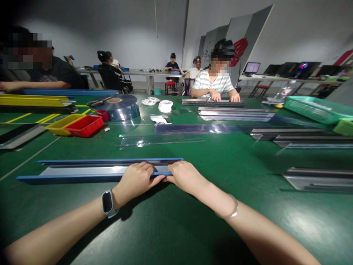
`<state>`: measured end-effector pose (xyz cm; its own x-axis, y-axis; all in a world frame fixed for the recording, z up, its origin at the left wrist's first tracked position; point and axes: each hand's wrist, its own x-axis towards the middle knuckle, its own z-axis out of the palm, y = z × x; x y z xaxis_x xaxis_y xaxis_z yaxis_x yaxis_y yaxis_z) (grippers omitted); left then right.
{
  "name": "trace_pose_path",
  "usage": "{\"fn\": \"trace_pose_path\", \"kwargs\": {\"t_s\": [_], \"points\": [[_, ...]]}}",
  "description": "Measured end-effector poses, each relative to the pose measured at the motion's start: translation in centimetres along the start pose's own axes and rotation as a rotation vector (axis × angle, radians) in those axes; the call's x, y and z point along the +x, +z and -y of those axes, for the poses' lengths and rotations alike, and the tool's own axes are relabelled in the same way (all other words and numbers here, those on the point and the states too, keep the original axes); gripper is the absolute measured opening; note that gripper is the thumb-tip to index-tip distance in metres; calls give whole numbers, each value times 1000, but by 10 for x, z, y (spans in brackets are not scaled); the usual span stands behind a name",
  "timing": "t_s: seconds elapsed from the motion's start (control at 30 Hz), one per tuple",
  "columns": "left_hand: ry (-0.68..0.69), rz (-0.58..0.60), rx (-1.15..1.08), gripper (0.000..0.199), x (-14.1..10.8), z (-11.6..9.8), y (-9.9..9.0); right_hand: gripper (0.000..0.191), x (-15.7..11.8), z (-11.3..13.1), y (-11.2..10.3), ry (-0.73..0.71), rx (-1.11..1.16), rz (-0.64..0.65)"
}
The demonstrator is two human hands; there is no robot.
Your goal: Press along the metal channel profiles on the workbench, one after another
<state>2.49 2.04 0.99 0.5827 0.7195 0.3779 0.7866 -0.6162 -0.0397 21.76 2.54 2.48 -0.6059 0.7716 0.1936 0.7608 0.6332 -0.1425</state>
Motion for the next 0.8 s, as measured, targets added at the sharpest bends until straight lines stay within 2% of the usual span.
{"fn": "trace_pose_path", "kwargs": {"t_s": [0.2,0.43,0.6,0.8], "points": [[104,158,-53,40,7,13,-8,27,-2,0,-5,28,-7,55],[150,293,-63,28,9,28,-18,30,1,6,-6,60,-72,97],[161,254,-74,27,11,21,-16,30,5,12,-4,47,-54,83],[195,198,-116,19,13,15,-8,27,9,11,12,-25,37,16]]}}
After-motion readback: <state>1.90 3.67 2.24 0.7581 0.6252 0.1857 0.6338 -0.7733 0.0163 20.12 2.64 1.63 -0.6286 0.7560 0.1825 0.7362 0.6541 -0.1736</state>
